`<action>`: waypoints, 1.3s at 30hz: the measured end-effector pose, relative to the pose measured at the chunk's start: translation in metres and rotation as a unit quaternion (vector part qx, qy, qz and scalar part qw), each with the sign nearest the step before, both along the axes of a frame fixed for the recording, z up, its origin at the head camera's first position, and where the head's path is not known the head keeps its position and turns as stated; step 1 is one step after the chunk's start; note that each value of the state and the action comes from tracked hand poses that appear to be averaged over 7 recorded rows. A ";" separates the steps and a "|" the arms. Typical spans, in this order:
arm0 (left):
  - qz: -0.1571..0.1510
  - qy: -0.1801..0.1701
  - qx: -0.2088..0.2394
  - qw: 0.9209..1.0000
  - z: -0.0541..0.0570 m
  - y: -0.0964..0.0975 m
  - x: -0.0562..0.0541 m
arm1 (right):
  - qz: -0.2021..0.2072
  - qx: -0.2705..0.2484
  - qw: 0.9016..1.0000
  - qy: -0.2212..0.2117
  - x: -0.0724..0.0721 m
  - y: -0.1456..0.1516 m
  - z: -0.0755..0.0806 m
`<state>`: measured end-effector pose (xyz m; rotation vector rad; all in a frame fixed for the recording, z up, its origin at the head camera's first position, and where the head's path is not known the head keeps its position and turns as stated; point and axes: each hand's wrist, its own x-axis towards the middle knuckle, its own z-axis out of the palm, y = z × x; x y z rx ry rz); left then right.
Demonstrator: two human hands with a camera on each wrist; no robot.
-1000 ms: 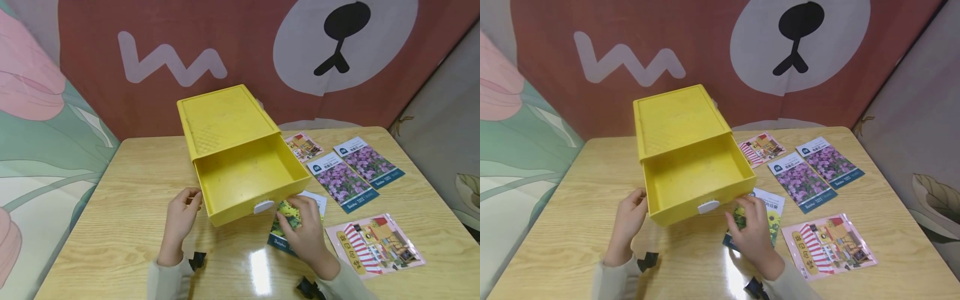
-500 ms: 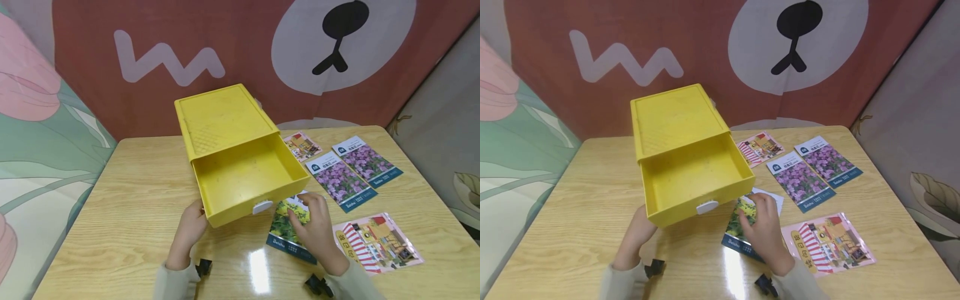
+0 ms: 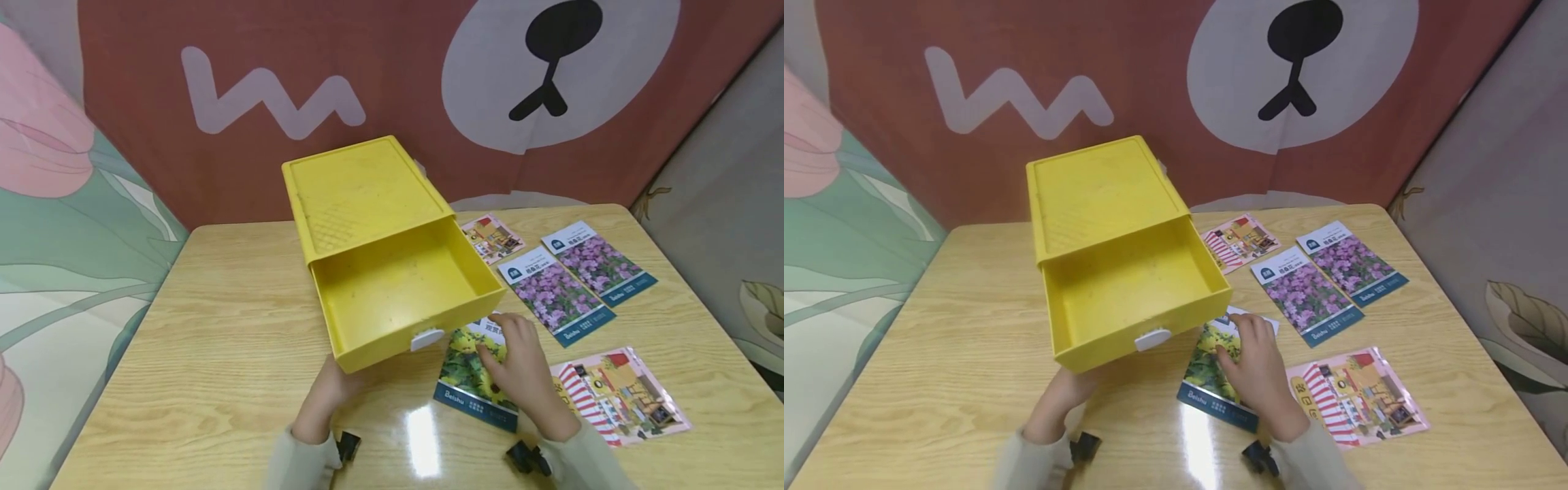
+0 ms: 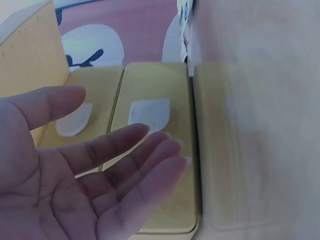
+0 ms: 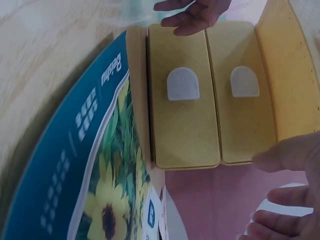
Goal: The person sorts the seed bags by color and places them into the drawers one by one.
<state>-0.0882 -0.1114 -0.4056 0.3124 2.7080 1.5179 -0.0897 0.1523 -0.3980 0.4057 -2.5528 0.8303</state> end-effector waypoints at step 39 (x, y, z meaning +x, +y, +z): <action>-0.177 -0.067 -0.110 0.976 -0.013 0.056 -0.006 | 0.053 0.112 0.950 -0.287 -0.038 0.053 -0.026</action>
